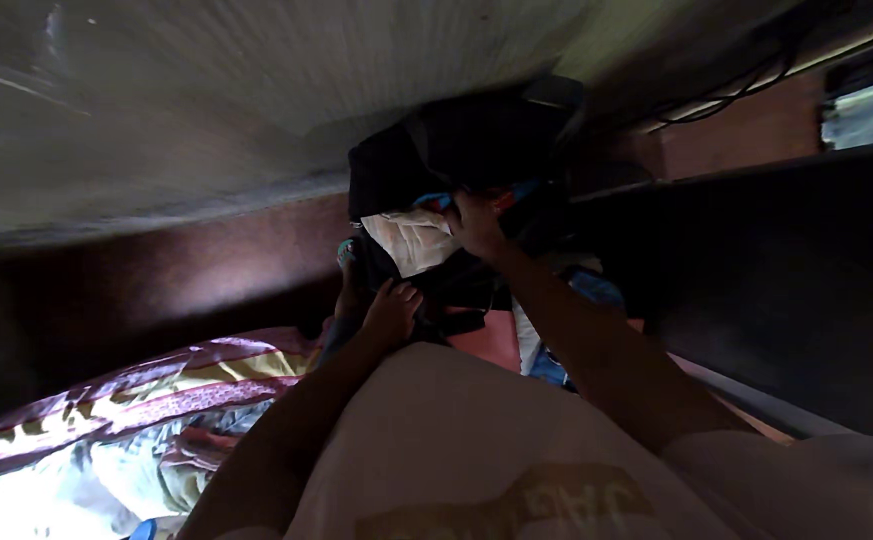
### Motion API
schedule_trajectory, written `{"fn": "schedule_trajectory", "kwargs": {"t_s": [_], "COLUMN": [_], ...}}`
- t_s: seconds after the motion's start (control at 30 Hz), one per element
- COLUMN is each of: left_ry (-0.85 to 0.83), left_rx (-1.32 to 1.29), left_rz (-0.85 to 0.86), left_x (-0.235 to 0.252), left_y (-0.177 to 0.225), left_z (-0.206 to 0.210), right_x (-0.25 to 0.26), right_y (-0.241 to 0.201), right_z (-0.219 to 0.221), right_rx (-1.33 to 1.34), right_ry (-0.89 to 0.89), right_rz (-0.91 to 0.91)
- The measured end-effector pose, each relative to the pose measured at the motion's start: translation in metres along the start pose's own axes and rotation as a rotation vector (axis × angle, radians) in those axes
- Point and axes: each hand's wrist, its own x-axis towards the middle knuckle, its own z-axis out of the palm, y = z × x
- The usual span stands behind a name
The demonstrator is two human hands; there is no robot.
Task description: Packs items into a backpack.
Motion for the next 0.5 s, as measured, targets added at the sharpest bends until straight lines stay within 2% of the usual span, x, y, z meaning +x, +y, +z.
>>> {"fn": "schedule_trajectory", "kwargs": {"t_s": [0.07, 0.17, 0.27, 0.37, 0.5], "left_ry": [0.005, 0.003, 0.020, 0.034, 0.032], "left_rx": [0.002, 0.006, -0.012, 0.002, -0.005], "left_rz": [0.003, 0.015, 0.024, 0.010, 0.019], "left_x": [-0.001, 0.000, -0.001, -0.001, -0.001], "left_y": [0.000, 0.001, -0.001, 0.000, 0.001], "left_z": [-0.001, -0.001, -0.001, 0.001, 0.000], "right_x": [-0.014, -0.024, -0.023, -0.017, -0.004], "right_y": [-0.012, -0.003, -0.007, -0.019, 0.000], "right_z": [0.004, 0.033, 0.036, 0.008, -0.014], "right_rx": [-0.155, -0.293, -0.318, -0.106, 0.289], "right_ry": [-0.079, -0.027, -0.022, -0.113, -0.056], "right_rz": [-0.066, -0.230, -0.187, -0.027, 0.036]}}
